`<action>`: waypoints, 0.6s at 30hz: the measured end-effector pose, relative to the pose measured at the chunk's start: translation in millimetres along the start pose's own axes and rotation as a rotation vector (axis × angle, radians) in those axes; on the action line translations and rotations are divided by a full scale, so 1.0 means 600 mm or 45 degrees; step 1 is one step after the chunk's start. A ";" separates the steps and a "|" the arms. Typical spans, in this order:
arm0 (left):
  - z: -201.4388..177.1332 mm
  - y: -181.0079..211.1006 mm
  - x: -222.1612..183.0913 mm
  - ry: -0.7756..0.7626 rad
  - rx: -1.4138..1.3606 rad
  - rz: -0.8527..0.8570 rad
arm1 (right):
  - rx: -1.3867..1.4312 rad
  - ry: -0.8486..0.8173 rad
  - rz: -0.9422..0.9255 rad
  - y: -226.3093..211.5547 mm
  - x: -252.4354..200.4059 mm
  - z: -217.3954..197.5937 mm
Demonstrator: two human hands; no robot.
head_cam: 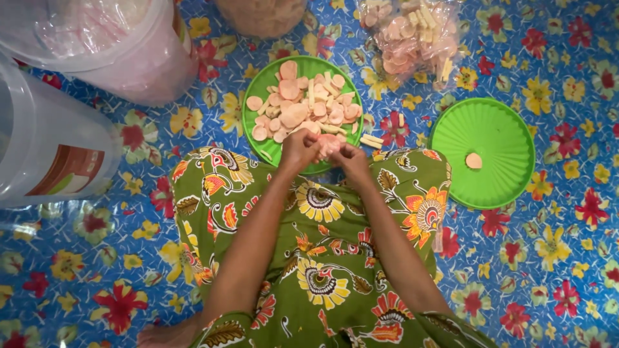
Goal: Sorting and arranging small snack slices from a large container onto green plates
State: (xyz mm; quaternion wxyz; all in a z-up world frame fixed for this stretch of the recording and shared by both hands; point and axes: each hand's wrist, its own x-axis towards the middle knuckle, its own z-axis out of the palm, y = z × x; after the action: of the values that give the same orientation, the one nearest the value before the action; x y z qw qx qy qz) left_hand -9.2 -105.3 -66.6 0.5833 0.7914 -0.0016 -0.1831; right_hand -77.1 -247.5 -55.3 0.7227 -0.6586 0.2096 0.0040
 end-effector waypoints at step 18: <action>-0.015 0.022 -0.014 -0.160 -0.239 0.007 | -0.022 -0.090 0.142 -0.030 -0.014 -0.002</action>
State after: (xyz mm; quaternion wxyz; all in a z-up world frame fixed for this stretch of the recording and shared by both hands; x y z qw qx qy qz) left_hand -11.5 -99.5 -50.1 0.6539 0.7203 -0.0232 -0.2302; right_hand -80.2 -248.4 -35.8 0.7227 -0.6515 0.2202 0.0694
